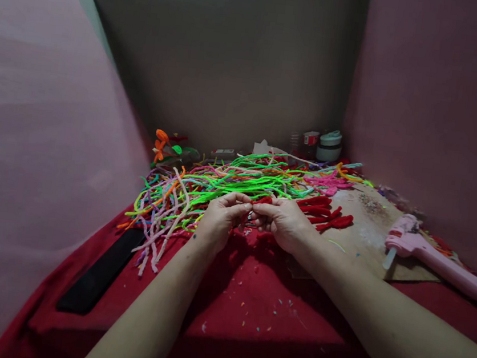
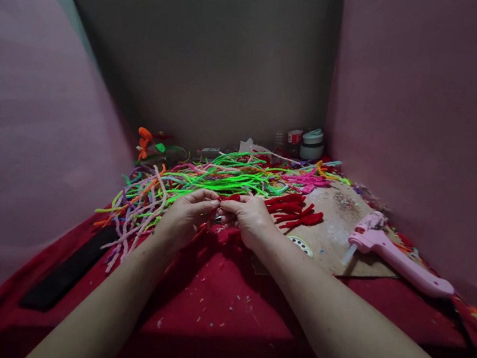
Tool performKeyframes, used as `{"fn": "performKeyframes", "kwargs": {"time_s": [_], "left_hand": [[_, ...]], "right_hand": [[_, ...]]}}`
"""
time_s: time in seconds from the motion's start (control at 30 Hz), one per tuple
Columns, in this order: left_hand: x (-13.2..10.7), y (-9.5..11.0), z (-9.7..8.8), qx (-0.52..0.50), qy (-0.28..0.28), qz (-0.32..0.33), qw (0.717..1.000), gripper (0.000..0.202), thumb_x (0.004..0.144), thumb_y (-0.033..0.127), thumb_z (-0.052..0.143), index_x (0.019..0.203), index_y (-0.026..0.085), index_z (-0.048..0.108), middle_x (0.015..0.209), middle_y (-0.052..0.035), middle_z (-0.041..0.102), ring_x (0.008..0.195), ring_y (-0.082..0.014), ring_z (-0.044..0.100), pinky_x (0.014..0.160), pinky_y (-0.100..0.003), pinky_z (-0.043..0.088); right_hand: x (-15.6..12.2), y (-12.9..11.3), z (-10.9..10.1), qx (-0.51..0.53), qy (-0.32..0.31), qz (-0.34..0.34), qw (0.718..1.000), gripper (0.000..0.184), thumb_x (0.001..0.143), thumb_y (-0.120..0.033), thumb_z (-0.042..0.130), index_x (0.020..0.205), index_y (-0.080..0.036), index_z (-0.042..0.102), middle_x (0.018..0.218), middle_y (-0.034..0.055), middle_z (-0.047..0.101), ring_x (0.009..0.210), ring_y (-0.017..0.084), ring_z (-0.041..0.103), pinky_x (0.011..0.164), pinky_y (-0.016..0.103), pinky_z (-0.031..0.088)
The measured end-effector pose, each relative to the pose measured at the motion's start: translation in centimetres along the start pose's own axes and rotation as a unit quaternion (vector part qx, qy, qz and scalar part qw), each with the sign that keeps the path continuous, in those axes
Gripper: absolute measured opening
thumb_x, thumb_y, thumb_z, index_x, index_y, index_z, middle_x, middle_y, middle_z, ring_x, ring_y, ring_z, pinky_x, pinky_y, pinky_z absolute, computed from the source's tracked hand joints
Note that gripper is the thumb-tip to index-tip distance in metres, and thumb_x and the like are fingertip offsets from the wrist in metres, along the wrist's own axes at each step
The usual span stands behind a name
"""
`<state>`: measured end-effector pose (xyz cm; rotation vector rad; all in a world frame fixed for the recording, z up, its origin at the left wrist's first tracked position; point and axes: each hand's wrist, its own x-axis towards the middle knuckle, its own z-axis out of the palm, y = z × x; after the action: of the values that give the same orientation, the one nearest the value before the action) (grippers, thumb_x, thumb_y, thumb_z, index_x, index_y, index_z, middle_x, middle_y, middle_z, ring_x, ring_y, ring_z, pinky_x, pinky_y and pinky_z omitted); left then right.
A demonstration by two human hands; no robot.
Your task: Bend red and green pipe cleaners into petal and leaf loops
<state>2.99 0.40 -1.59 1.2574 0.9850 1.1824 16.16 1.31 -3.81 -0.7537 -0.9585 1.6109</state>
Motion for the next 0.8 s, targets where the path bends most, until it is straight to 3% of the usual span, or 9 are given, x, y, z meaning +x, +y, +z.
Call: {"fn": "performKeyframes", "kwargs": {"time_s": [0.1, 0.23, 0.33, 0.4, 0.47, 0.53, 0.6, 0.7, 0.8], "left_hand": [[0.1, -0.2, 0.2, -0.045, 0.001, -0.017, 0.999, 0.020, 0.057, 0.018, 0.070, 0.071, 0.014, 0.055, 0.057, 0.0031, 0.055, 0.045, -0.0068, 0.049, 0.042, -0.018, 0.036], [0.2, -0.9, 0.4, -0.035, -0.010, 0.008, 0.999, 0.020, 0.060, 0.022, 0.068, 0.072, 0.016, 0.054, 0.057, 0.0033, 0.055, 0.044, -0.0070, 0.048, 0.042, -0.019, 0.036], [0.2, -1.2, 0.3, 0.063, 0.009, 0.088, 0.994, 0.013, 0.065, 0.023, 0.065, 0.072, 0.017, 0.057, 0.061, 0.0031, 0.055, 0.050, -0.0075, 0.049, 0.048, -0.019, 0.039], [0.1, -1.0, 0.2, 0.154, 0.029, 0.158, 0.975, 0.007, 0.065, 0.021, 0.065, 0.067, 0.017, 0.059, 0.066, 0.0021, 0.055, 0.058, -0.0080, 0.050, 0.055, -0.019, 0.041], [0.1, -0.8, 0.0, 0.187, 0.019, 0.181, 0.965, 0.005, 0.065, 0.019, 0.065, 0.066, 0.016, 0.060, 0.069, 0.0015, 0.055, 0.063, -0.0083, 0.052, 0.059, -0.018, 0.042], [0.1, -0.5, -0.2, 0.128, -0.019, 0.134, 0.982, 0.007, 0.068, 0.021, 0.063, 0.071, 0.017, 0.060, 0.066, 0.0018, 0.055, 0.060, -0.0089, 0.053, 0.056, -0.020, 0.044], [0.2, -0.4, -0.4, 0.032, -0.059, 0.039, 0.997, 0.012, 0.070, 0.027, 0.061, 0.075, 0.017, 0.057, 0.064, 0.0018, 0.055, 0.053, -0.0096, 0.053, 0.048, -0.021, 0.044], [0.6, -0.4, -0.8, -0.046, -0.102, -0.080, 0.990, 0.020, 0.072, 0.033, 0.059, 0.071, 0.014, 0.056, 0.061, 0.0007, 0.053, 0.047, -0.0092, 0.050, 0.039, -0.020, 0.040], [0.7, -0.4, -1.2, -0.062, -0.127, -0.123, 0.982, 0.020, 0.071, 0.032, 0.060, 0.070, 0.011, 0.058, 0.059, -0.0003, 0.053, 0.042, -0.0071, 0.047, 0.034, -0.018, 0.037]], "right_hand": [[-0.2, -0.2, 0.2, 0.003, 0.007, -0.002, 1.000, 0.010, 0.056, -0.017, 0.064, 0.056, -0.012, 0.056, 0.049, 0.0001, 0.058, 0.040, 0.007, 0.049, 0.041, 0.020, 0.035], [-0.4, -0.3, 0.6, 0.020, 0.017, 0.010, 1.000, 0.006, 0.057, -0.013, 0.059, 0.054, -0.013, 0.054, 0.048, 0.0013, 0.059, 0.040, 0.008, 0.050, 0.038, 0.019, 0.036], [-0.2, -0.1, 0.5, 0.044, 0.025, 0.036, 0.998, 0.006, 0.058, -0.012, 0.056, 0.053, -0.013, 0.053, 0.046, 0.0017, 0.058, 0.039, 0.008, 0.050, 0.038, 0.019, 0.037], [-0.1, 0.1, 0.3, 0.053, 0.029, 0.044, 0.997, 0.006, 0.057, -0.012, 0.056, 0.052, -0.014, 0.053, 0.044, 0.0008, 0.057, 0.037, 0.008, 0.048, 0.038, 0.019, 0.037], [-0.1, 0.1, 0.2, 0.046, 0.028, 0.043, 0.998, 0.005, 0.056, -0.013, 0.056, 0.052, -0.014, 0.053, 0.043, 0.0003, 0.056, 0.037, 0.008, 0.047, 0.037, 0.019, 0.036], [-0.2, -0.1, 0.2, 0.023, 0.020, 0.017, 0.999, 0.004, 0.056, -0.014, 0.057, 0.052, -0.013, 0.055, 0.045, 0.0003, 0.056, 0.038, 0.008, 0.047, 0.038, 0.020, 0.034], [-0.4, -0.5, 0.4, -0.018, 0.018, -0.033, 0.999, 0.005, 0.056, -0.014, 0.057, 0.051, -0.013, 0.055, 0.045, -0.0005, 0.056, 0.038, 0.007, 0.046, 0.039, 0.020, 0.032], [-0.8, -1.0, 0.6, -0.090, 0.024, -0.105, 0.990, 0.007, 0.057, -0.014, 0.056, 0.050, -0.014, 0.056, 0.043, -0.0038, 0.053, 0.039, 0.006, 0.041, 0.041, 0.021, 0.030], [-1.0, -1.2, 0.7, -0.147, 0.023, -0.134, 0.980, 0.006, 0.058, -0.015, 0.055, 0.052, -0.015, 0.058, 0.045, -0.0048, 0.054, 0.042, 0.007, 0.042, 0.046, 0.021, 0.033]]}}
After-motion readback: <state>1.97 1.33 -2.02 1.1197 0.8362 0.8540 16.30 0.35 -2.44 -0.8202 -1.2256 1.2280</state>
